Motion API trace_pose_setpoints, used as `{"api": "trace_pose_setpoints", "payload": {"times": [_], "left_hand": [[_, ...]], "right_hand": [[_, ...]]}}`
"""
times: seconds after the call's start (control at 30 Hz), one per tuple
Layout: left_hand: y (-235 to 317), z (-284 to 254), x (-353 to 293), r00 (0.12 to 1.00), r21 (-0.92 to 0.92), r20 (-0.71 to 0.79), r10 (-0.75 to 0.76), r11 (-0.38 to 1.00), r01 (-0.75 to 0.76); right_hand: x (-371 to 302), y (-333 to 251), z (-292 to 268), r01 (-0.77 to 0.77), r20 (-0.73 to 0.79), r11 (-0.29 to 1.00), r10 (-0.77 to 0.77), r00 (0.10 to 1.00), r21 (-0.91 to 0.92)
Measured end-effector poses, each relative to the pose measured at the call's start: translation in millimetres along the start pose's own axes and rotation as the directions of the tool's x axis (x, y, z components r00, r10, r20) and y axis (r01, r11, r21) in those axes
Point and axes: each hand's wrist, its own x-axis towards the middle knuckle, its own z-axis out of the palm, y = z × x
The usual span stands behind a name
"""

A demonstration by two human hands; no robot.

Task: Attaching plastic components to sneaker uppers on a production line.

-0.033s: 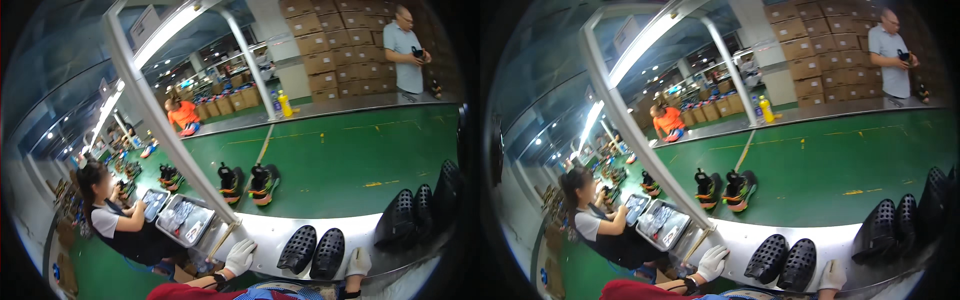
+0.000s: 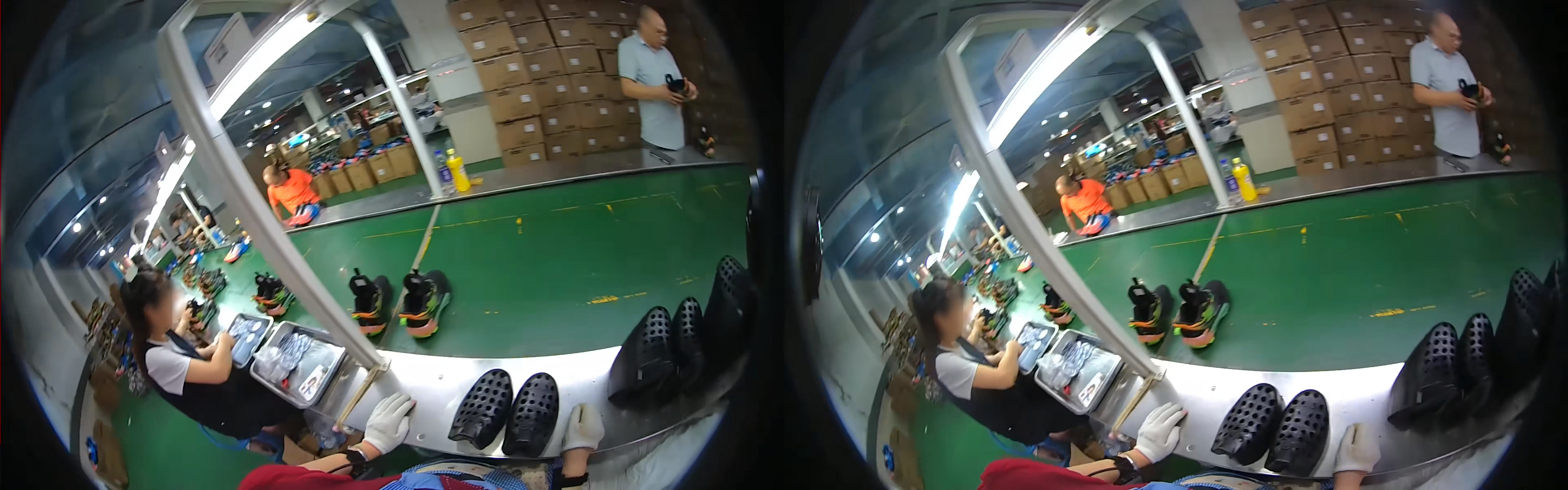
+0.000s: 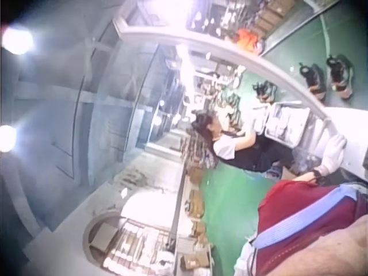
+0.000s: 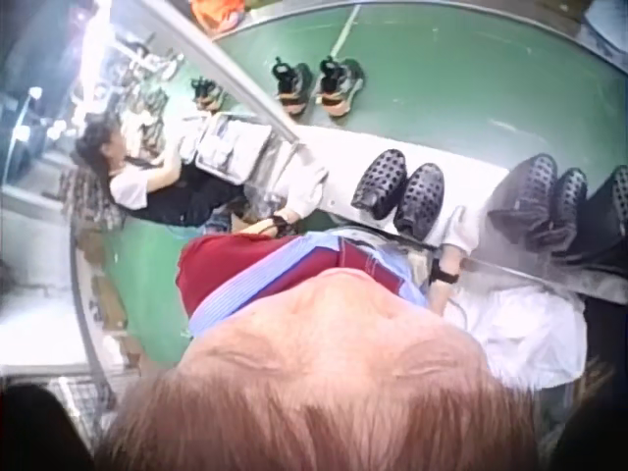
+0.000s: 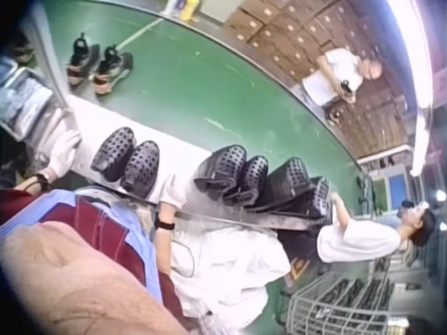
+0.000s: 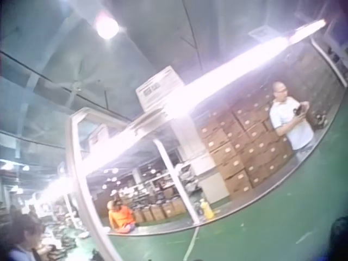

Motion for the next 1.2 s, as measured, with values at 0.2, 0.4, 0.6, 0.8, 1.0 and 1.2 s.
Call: {"api": "trace_pose_setpoints", "payload": {"times": [0.2,0.4,0.6,0.8,1.0,1.2], "left_hand": [[1,3,4,0.997,0.019,0.072,-0.019,1.0,0.017],[2,3,9,0.998,0.021,0.066,-0.013,1.0,0.012],[4,-2,15,0.999,-0.016,0.036,0.0,1.0,0.0],[2,-4,12,1.0,-0.006,0.003,0.022,1.0,-0.022],[0,-2,12,0.999,0.004,0.001,0.036,0.999,-0.036],[3,-3,14,0.999,0.002,-0.01,0.035,0.999,-0.035]], "right_hand": [[1,-3,-7,-0.006,-0.027,0.999,0.007,1.0,0.048],[7,-1,-5,-0.017,-0.016,0.998,0.018,1.0,0.054],[14,-16,-34,-0.576,0.347,0.434,0.5,0.794,0.693],[3,-31,-21,-0.309,0.098,0.406,0.463,0.881,0.86],[-5,-20,5,-0.064,-0.099,0.793,0.155,0.983,0.606],[-7,-16,6,0.107,-0.037,0.936,-0.1,0.994,0.335]]}}
